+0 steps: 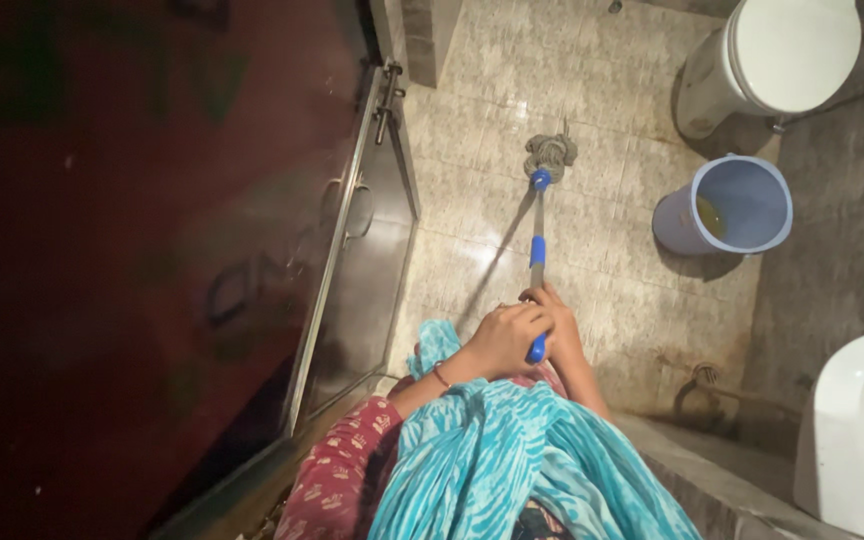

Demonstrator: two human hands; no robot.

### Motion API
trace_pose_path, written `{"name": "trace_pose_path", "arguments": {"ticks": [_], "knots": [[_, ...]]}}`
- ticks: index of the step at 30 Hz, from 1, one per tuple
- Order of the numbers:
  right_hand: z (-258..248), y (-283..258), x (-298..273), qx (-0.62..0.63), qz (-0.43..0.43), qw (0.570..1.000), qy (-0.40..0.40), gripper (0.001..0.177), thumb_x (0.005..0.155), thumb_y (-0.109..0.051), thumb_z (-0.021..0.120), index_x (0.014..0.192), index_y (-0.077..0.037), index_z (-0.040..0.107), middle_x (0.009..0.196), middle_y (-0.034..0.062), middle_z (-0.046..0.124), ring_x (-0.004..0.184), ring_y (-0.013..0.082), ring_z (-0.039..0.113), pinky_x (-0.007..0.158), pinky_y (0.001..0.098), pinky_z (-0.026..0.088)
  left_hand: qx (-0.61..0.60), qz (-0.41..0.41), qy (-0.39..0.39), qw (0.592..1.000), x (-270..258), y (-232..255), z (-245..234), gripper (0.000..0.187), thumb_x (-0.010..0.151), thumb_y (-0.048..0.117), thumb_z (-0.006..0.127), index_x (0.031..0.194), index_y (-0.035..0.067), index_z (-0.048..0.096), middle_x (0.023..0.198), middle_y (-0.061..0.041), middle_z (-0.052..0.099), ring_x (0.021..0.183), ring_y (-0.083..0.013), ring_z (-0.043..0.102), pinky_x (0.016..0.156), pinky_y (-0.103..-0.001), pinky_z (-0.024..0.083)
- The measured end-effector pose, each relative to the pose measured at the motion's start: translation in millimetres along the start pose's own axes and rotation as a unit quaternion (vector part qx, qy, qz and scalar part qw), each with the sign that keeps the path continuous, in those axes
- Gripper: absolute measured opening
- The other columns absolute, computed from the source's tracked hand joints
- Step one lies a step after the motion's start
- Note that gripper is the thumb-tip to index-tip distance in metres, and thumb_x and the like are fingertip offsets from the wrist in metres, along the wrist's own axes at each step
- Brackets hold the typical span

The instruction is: The person mops the tiled bathroom floor using a blue-handled mop. They move the mop back and forth across the floor area near a toilet, a bucket, and a urinal.

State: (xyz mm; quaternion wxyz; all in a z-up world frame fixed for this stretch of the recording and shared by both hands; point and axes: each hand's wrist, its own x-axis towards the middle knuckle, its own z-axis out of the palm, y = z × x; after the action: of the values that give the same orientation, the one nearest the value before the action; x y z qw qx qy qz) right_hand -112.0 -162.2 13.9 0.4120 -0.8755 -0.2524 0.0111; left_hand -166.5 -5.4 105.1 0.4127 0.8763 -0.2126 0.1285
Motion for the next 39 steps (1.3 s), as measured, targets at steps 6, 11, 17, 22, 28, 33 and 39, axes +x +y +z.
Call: {"name": "trace_pose_path", "arguments": {"ticks": [6, 11, 17, 22, 28, 33, 39], "knots": [[-22, 6, 45, -0.006, 0.067, 0.998, -0.019, 0.02, 0.084, -0.016, 0.063, 0.103, -0.011, 0.067, 0.116, 0.0153, 0.066, 0.096, 0.0425, 0.067, 0.077, 0.0468, 0.054, -0.009, -0.03, 0.039, 0.999, 41, -18, 10, 0.018, 0.089, 0.021, 0.068, 0.101, 0.007, 0.066, 0.095, -0.012, 0.068, 0.087, -0.0328, 0.069, 0.076, -0.043, 0.057], [-45, 41, 88, -0.01, 0.059, 0.998, -0.027, 0.019, 0.085, -0.015, 0.062, 0.102, -0.011, 0.066, 0.114, 0.0152, 0.066, 0.097, 0.0425, 0.067, 0.078, 0.047, 0.054, -0.001, -0.038, 0.035, 0.999, 89, -39, 32, 0.019, 0.091, 0.022, 0.067, 0.102, 0.006, 0.065, 0.094, -0.015, 0.068, 0.087, -0.0344, 0.068, 0.076, -0.044, 0.056], [-58, 114, 130, -0.01, 0.061, 0.997, -0.044, 0.017, 0.088, -0.016, 0.061, 0.104, -0.011, 0.066, 0.116, 0.0163, 0.065, 0.099, 0.0428, 0.067, 0.078, 0.0473, 0.054, -0.015, -0.049, 0.006, 0.999, 138, -80, 78, 0.024, 0.091, 0.023, 0.067, 0.107, 0.006, 0.062, 0.101, -0.017, 0.067, 0.096, -0.0362, 0.068, 0.081, -0.045, 0.056], [-55, 188, 171, -0.031, 0.003, 0.999, -0.044, 0.022, 0.087, -0.016, 0.063, 0.108, -0.011, 0.066, 0.118, 0.0224, 0.064, 0.099, 0.045, 0.067, 0.081, 0.0472, 0.055, -0.031, -0.037, -0.014, 0.999, 173, -131, 116, 0.028, 0.092, 0.024, 0.068, 0.111, 0.004, 0.06, 0.107, -0.017, 0.067, 0.103, -0.0374, 0.066, 0.086, -0.046, 0.055], [-51, 224, 174, -0.016, 0.047, 0.997, -0.058, 0.022, 0.09, -0.019, 0.063, 0.111, -0.012, 0.065, 0.12, 0.0201, 0.067, 0.102, 0.0429, 0.069, 0.084, 0.0461, 0.056, -0.022, -0.025, -0.018, 0.999, 181, -151, 145, 0.031, 0.089, 0.024, 0.069, 0.11, 0.004, 0.059, 0.11, -0.017, 0.066, 0.104, -0.0371, 0.065, 0.087, -0.045, 0.055], [-41, 217, 135, -0.022, 0.048, 0.997, -0.063, 0.025, 0.085, -0.019, 0.065, 0.11, -0.013, 0.065, 0.119, 0.022, 0.065, 0.103, 0.0455, 0.067, 0.081, 0.0479, 0.055, -0.026, -0.028, -0.065, 0.997, 145, -132, 143, 0.026, 0.089, 0.023, 0.069, 0.104, 0.004, 0.058, 0.104, -0.016, 0.064, 0.102, -0.0365, 0.065, 0.086, -0.046, 0.054], [-25, 162, 79, -0.006, 0.072, 0.995, -0.072, 0.024, 0.087, -0.018, 0.061, 0.11, -0.013, 0.064, 0.118, 0.0179, 0.065, 0.101, 0.0437, 0.067, 0.081, 0.0477, 0.055, -0.013, -0.004, -0.062, 0.998, 83, -101, 124, 0.03, 0.088, 0.023, 0.069, 0.107, 0.003, 0.058, 0.107, -0.015, 0.064, 0.102, -0.0355, 0.065, 0.085, -0.046, 0.055]]}}
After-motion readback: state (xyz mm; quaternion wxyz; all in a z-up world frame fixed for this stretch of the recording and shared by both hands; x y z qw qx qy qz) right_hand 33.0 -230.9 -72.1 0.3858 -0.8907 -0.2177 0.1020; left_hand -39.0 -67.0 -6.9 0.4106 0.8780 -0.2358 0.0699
